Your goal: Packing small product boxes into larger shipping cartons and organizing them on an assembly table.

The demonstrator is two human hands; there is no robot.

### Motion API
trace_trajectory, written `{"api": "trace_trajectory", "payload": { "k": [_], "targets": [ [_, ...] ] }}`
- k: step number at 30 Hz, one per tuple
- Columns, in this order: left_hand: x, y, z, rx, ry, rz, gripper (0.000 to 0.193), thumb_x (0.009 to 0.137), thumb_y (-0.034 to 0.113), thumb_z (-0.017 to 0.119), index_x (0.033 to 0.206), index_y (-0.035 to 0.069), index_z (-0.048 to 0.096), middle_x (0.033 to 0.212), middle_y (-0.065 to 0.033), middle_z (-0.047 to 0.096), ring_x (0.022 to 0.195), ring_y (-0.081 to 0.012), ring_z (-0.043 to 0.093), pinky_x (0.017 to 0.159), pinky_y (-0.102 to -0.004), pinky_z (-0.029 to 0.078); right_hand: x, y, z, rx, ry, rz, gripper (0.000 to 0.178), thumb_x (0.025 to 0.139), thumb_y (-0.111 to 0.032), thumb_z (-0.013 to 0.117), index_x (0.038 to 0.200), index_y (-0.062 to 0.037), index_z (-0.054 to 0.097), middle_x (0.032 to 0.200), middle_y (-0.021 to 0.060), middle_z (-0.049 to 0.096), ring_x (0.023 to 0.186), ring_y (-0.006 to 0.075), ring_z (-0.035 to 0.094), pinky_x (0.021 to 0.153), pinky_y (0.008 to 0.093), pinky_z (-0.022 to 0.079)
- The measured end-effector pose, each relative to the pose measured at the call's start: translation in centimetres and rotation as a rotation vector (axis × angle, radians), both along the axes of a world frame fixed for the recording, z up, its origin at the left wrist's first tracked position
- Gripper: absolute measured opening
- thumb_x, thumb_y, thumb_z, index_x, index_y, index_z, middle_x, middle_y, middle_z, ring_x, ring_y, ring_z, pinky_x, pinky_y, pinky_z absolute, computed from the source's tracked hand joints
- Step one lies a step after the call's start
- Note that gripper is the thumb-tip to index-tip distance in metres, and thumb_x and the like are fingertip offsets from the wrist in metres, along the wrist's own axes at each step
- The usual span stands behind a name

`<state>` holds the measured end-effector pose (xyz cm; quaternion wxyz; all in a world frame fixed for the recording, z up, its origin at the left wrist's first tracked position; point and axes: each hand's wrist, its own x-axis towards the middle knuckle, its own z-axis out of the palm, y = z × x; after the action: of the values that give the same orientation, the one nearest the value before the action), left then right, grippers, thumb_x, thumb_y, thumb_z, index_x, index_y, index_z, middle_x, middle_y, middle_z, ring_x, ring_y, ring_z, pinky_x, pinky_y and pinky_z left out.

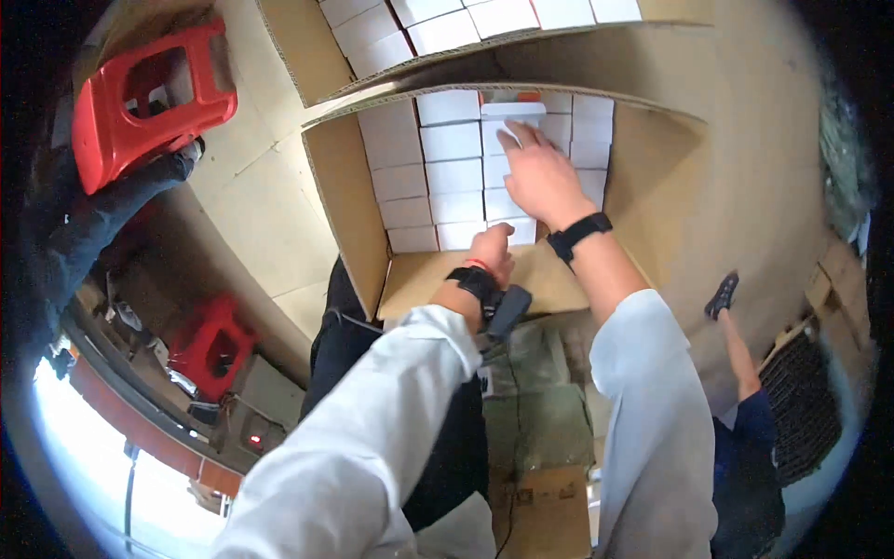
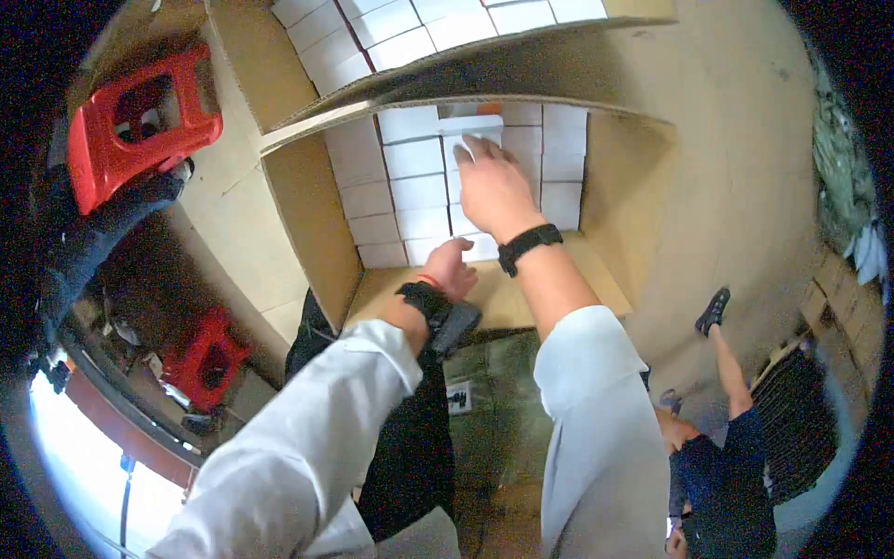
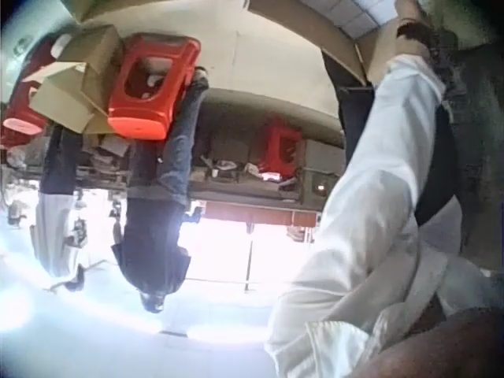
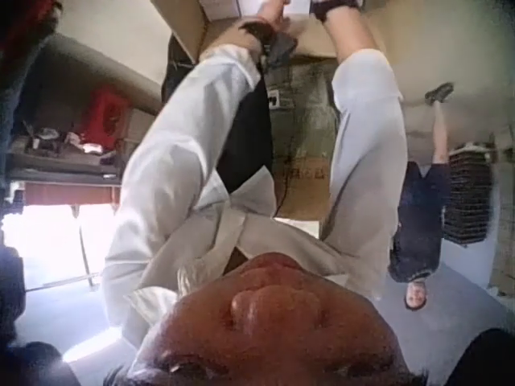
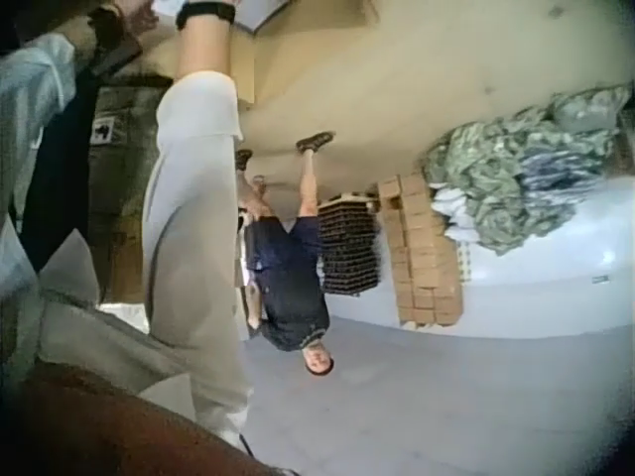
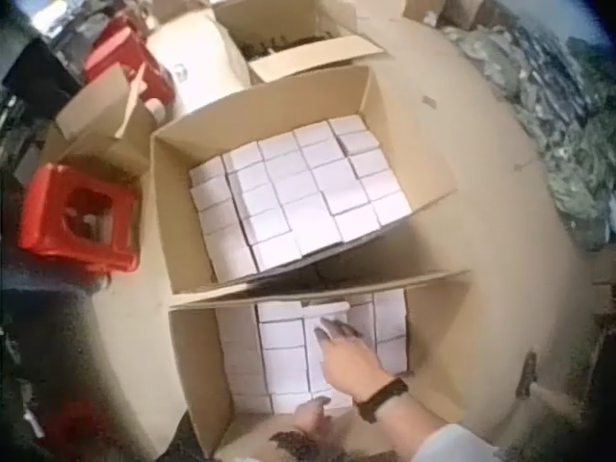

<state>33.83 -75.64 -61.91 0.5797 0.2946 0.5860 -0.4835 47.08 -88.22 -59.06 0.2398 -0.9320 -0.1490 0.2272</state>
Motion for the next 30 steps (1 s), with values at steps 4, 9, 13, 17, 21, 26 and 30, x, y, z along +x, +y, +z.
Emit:
{"api": "trace_trajectory", "payload": {
  "k": [4,9,13,17,21,26,30],
  "targets": [
    [-0.9,-4.1,-2.9,0.158,0.209,0.084,0.086,0.084,0.035,0.071,0.15,-0.002,0.032,0.131,-0.0292,0.049,0.105,-0.0369,0.057,0.089,-0.0513,0.049,1.7,-0.7,-4.8,-0.093,-0.283,0.155,0.039,0.088,-0.011,0.059,0.127,-0.0078,0.06,0.126,0.0076,0.06,0.117,0.0269,0.058,0.104,0.0433,0.047],
    [-2.5,-4.6,-3.8,0.386,0.2,0.104,0.054,0.08,0.036,0.073,0.119,0.0,0.062,0.096,-0.0178,0.061,0.081,-0.0302,0.059,0.065,-0.0492,0.046,1.0,-1.5,-4.9,-0.113,-0.489,0.049,0.054,0.083,-0.014,0.07,0.136,-0.0112,0.058,0.127,0.0107,0.058,0.117,0.0322,0.056,0.102,0.0483,0.046],
    [-2.8,-3.1,-3.5,0.858,-0.505,-0.469,0.031,0.091,0.021,0.063,0.111,-0.002,0.065,0.089,-0.0107,0.063,0.074,-0.0244,0.057,0.069,-0.0411,0.048,1.7,-0.8,-5.1,-0.047,-0.209,-0.233,0.054,0.084,-0.023,0.078,0.131,-0.0063,0.058,0.129,0.0181,0.059,0.121,0.0407,0.053,0.105,0.0526,0.044],
    [9.0,1.0,-0.2,0.942,-1.21,-0.386,0.05,0.082,0.0,0.057,0.131,-0.005,0.058,0.129,-0.0247,0.062,0.124,-0.0423,0.057,0.106,-0.0449,0.045,0.4,-2.0,-5.7,0.165,0.009,-0.459,0.051,0.088,-0.027,0.075,0.129,-0.001,0.057,0.133,0.0231,0.058,0.127,0.045,0.05,0.11,0.0501,0.04],
    [13.5,-0.1,-2.2,0.704,-1.314,-0.63,0.048,0.082,0.011,0.063,0.126,-0.008,0.057,0.128,-0.0285,0.061,0.118,-0.0462,0.057,0.104,-0.0469,0.047,0.7,-1.9,-8.3,0.12,-0.065,-0.529,0.046,0.093,-0.032,0.071,0.125,-0.0005,0.061,0.131,0.0251,0.058,0.124,0.0469,0.052,0.109,0.0535,0.04],
    [16.4,0.8,-2.5,0.771,-1.2,-1.137,0.047,0.081,0.018,0.071,0.116,-0.008,0.056,0.113,-0.0259,0.064,0.11,-0.0433,0.059,0.095,-0.0482,0.052,0.9,0.1,-7.5,-0.108,-0.416,-0.412,0.045,0.088,-0.029,0.074,0.124,-0.0051,0.063,0.123,0.0184,0.06,0.116,0.0414,0.056,0.104,0.053,0.043],
    [15.0,0.0,-3.0,0.707,-1.078,-0.97,0.044,0.081,0.014,0.07,0.116,-0.008,0.056,0.114,-0.0274,0.063,0.11,-0.0447,0.059,0.095,-0.0493,0.052,0.4,-0.7,-8.1,-0.127,-0.417,-0.11,0.036,0.088,-0.017,0.065,0.124,-0.0118,0.064,0.123,0.0077,0.063,0.116,0.0337,0.058,0.104,0.0504,0.044]
  ]
}}
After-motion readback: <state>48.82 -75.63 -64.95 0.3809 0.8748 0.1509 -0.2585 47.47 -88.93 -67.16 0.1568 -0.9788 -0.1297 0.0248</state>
